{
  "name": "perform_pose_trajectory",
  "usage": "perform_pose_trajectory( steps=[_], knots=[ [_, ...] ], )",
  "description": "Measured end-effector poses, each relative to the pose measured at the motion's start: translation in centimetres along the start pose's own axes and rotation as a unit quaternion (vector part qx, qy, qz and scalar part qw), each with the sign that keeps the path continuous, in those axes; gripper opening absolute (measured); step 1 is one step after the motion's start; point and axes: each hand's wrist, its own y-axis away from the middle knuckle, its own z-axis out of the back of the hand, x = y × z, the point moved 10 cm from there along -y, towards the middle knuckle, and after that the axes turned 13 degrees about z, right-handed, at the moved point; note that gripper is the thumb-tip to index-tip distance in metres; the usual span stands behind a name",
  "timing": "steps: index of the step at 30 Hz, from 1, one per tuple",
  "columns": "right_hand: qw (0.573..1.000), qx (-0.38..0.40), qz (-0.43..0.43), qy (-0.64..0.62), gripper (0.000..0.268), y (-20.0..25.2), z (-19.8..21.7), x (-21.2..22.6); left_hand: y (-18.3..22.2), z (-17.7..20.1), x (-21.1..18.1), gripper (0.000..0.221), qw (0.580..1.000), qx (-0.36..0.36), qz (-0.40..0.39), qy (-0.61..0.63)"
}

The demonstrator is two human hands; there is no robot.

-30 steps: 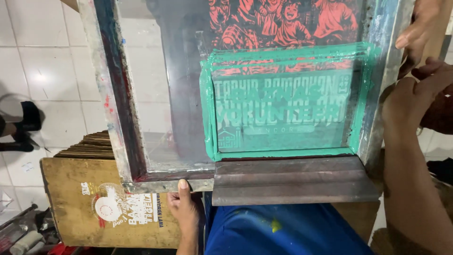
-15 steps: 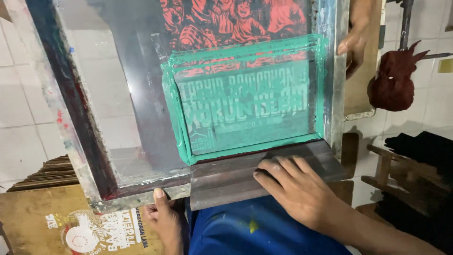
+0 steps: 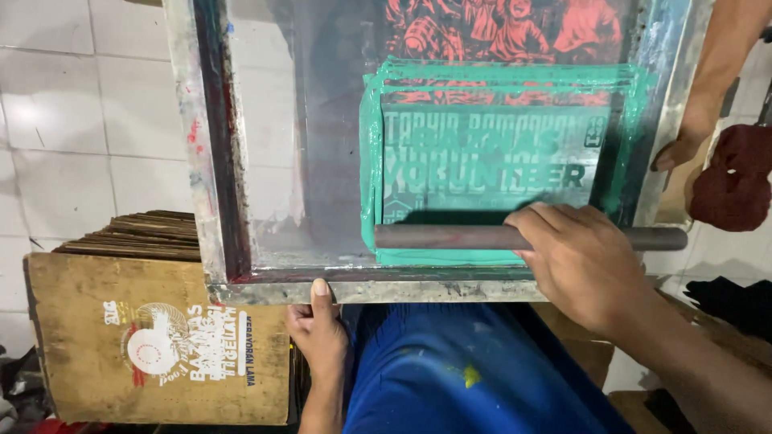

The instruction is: Screen printing a design onto a t-shirt using a squeegee and ink

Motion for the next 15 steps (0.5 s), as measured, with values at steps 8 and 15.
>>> perform_pose_trajectory(
  steps=[8, 15],
  knots=[
    [0.997, 0.004, -0.035, -0.07, 0.029, 1.7, -2.5, 0.5, 0.5, -0.1, -0.8, 0.047, 1.0, 0.005, -0.009, -0.019],
    [0.999, 0.005, -0.046, 0.008, 0.028, -4.2, 0.7, -6.7, -0.1, 0.1, 0.0, 0.049, 0.999, -0.009, -0.017, -0.032]
  ],
)
